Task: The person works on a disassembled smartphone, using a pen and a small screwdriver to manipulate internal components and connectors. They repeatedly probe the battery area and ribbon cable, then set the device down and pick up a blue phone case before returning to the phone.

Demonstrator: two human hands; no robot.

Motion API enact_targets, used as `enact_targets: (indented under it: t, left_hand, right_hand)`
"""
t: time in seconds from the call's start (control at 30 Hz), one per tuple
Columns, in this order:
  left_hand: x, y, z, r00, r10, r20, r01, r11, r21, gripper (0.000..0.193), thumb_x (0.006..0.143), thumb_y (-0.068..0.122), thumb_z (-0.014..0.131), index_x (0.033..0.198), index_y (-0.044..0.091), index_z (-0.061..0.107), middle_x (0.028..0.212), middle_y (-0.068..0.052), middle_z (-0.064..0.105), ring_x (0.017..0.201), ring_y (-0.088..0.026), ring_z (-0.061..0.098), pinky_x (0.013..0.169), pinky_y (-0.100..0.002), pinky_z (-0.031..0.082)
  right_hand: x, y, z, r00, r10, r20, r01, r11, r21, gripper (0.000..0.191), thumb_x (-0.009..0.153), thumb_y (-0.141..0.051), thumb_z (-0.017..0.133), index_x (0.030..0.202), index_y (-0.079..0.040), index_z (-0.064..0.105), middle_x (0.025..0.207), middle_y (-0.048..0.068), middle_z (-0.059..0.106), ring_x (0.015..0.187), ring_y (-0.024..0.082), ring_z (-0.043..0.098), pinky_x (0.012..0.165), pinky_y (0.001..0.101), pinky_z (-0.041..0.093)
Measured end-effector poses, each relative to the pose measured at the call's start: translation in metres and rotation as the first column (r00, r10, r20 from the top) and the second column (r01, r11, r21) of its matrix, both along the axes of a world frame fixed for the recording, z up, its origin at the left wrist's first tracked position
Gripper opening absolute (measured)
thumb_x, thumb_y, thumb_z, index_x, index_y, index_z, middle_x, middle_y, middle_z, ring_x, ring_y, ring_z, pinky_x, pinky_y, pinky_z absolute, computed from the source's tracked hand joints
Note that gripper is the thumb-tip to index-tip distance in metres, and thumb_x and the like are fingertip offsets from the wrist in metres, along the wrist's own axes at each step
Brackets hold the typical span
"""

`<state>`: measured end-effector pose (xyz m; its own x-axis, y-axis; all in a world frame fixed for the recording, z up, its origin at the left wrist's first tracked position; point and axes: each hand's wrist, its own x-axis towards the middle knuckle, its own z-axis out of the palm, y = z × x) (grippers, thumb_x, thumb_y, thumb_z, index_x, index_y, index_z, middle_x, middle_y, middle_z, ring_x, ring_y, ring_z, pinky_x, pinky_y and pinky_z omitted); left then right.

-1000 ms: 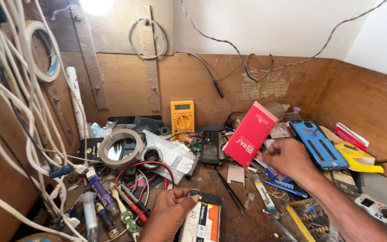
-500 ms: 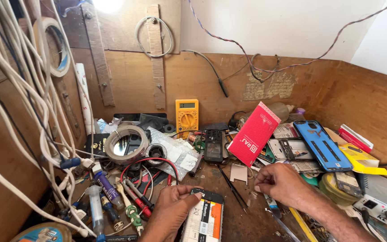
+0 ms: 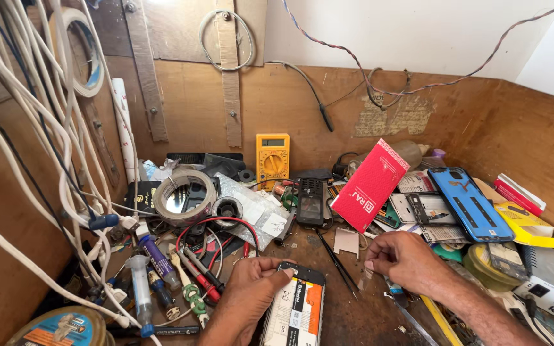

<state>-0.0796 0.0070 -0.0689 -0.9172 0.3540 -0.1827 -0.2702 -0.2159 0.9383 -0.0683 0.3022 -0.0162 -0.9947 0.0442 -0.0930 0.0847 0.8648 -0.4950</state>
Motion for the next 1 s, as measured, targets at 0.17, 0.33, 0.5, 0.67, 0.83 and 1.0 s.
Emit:
enact_targets:
  t: [0.17, 0.33, 0.5, 0.67, 0.83, 1.0]
  left_hand:
    - [0.001, 0.001, 0.001, 0.999, 0.028, 0.038, -0.028, 1.000, -0.002, 0.028, 0.087, 0.001, 0.069, 0.112, -0.011, 0.067, 0.083, -0.015, 0.078, 0.066, -0.017, 0.073, 0.061, -0.030, 0.059]
    - [0.007, -0.001, 0.003, 1.000, 0.025, -0.014, -0.024, 0.998, 0.059, 0.028, 0.087, 0.002, 0.069, 0.111, -0.012, 0.069, 0.082, -0.013, 0.076, 0.065, -0.017, 0.072, 0.060, -0.029, 0.058]
    - [0.009, 0.000, 0.009, 0.998, 0.047, 0.040, -0.050, 0.996, 0.074, 0.023, 0.087, 0.000, 0.068, 0.108, -0.009, 0.067, 0.082, -0.015, 0.077, 0.067, -0.017, 0.072, 0.061, -0.030, 0.058]
    - [0.014, -0.002, 0.013, 1.000, 0.030, -0.007, -0.028, 0.990, 0.139, 0.023, 0.087, 0.001, 0.069, 0.107, -0.010, 0.069, 0.082, -0.013, 0.076, 0.066, -0.016, 0.071, 0.060, -0.029, 0.059]
    - [0.015, -0.002, 0.018, 0.999, 0.034, -0.030, -0.031, 0.995, 0.091, 0.024, 0.086, 0.000, 0.069, 0.108, -0.010, 0.070, 0.083, -0.012, 0.075, 0.066, -0.014, 0.071, 0.060, -0.028, 0.058]
    - [0.016, 0.000, 0.021, 0.999, 0.050, -0.012, -0.050, 0.998, 0.039, 0.022, 0.085, 0.001, 0.068, 0.104, -0.010, 0.072, 0.080, -0.012, 0.075, 0.064, -0.015, 0.070, 0.058, -0.028, 0.056]
  right_hand:
    - [0.003, 0.000, -0.001, 0.999, 0.027, -0.037, -0.020, 0.984, 0.177, 0.013, 0.089, -0.022, 0.072, 0.094, -0.011, 0.076, 0.082, 0.004, 0.073, 0.075, 0.014, 0.065, 0.071, 0.0359, 0.054]
    - [0.005, -0.002, 0.006, 0.968, 0.043, -0.248, -0.035, 0.999, 0.033, 0.023, 0.094, -0.030, 0.062, 0.101, -0.010, 0.071, 0.091, 0.004, 0.073, 0.081, 0.016, 0.068, 0.075, 0.0371, 0.054]
    - [0.009, -0.027, 0.012, 0.974, -0.009, -0.226, -0.031, 0.984, -0.175, 0.026, 0.099, -0.034, 0.062, 0.097, -0.009, 0.068, 0.083, 0.006, 0.068, 0.073, 0.016, 0.061, 0.068, 0.0360, 0.053]
    - [0.015, -0.071, -0.005, 0.962, 0.100, -0.254, -0.192, 0.910, -0.367, 0.021, 0.096, -0.028, 0.065, 0.095, -0.007, 0.068, 0.079, 0.003, 0.067, 0.075, 0.011, 0.059, 0.068, 0.0310, 0.052]
    - [0.010, -0.098, -0.008, 0.910, 0.182, -0.372, -0.337, 0.847, -0.411, 0.014, 0.093, -0.017, 0.067, 0.094, -0.003, 0.069, 0.084, 0.002, 0.070, 0.083, 0.010, 0.065, 0.075, 0.0282, 0.055]
    - [0.020, -0.112, 0.005, 0.991, 0.023, -0.129, -0.057, 0.962, -0.269, 0.020, 0.093, -0.028, 0.070, 0.104, -0.011, 0.074, 0.083, 0.000, 0.079, 0.076, 0.009, 0.072, 0.074, 0.0277, 0.056]
